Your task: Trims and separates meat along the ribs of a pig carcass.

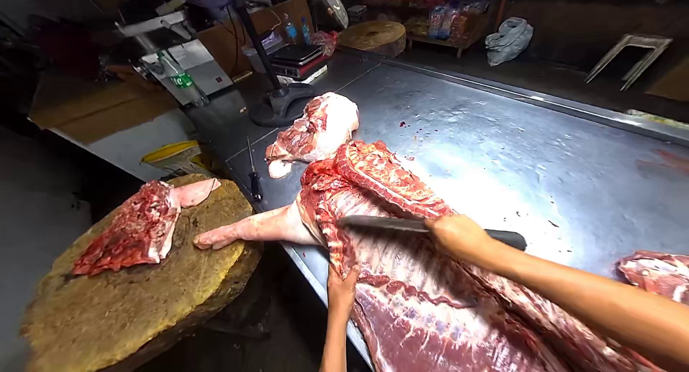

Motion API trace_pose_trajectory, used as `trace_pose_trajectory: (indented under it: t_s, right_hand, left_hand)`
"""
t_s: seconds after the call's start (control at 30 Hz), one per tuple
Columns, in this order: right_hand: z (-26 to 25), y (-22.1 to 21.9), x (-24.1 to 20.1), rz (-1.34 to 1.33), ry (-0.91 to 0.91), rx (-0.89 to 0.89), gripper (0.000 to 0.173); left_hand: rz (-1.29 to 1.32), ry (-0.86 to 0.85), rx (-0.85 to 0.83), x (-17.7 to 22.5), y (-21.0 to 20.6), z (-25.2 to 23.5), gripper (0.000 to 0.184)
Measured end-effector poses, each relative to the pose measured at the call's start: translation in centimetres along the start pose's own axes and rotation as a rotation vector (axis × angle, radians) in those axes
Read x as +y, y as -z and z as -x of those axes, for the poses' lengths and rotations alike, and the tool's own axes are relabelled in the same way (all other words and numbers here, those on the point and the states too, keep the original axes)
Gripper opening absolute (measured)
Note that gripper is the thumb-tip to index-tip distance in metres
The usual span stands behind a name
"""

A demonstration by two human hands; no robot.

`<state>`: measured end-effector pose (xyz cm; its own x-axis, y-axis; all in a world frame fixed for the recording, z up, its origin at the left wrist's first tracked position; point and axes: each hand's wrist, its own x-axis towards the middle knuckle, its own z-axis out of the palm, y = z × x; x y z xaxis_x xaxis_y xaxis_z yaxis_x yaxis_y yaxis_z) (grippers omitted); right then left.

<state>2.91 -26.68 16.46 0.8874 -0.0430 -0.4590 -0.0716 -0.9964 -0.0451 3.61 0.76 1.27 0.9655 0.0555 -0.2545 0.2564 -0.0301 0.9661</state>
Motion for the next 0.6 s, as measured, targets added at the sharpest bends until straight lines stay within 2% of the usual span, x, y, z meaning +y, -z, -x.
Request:
trace_pose_trajectory:
  t_s: [0.1, 0.17, 0.3, 0.43, 0.6]
  right_hand:
    - [2.3, 1.7, -0.5, 0.083, -0.146, -0.118, 0.031]
    - [3.9, 2.3, -1.6, 0.119, -0.163, -0.137, 0.031]
    - [4.8, 1.7, -2.4, 0.143, -0.066, -0.077, 0.034]
    - [3.0, 0.4, -3.7, 0.118, 0.088, 0.042, 0.036]
    - [1.0, -0.2, -3.3, 0.135, 0.141, 0.11, 0.036]
  left_hand:
    - [-0.07, 0.008, -0.021, -0.2, 0.1, -0.3, 0.079]
    - [-0.08, 0.01, -0.029, -0.3, 0.1, -0.4, 0.079]
    - [-0.058, 0.002, -0.038, -0.6, 0.3, -0.8, 0.081]
    - [-0.047, -0.006, -0.046, -0.6, 0.5, -0.9, 0.082]
    - [-0.015, -0.014, -0.054, -0.5, 0.7, -1.0, 0.08]
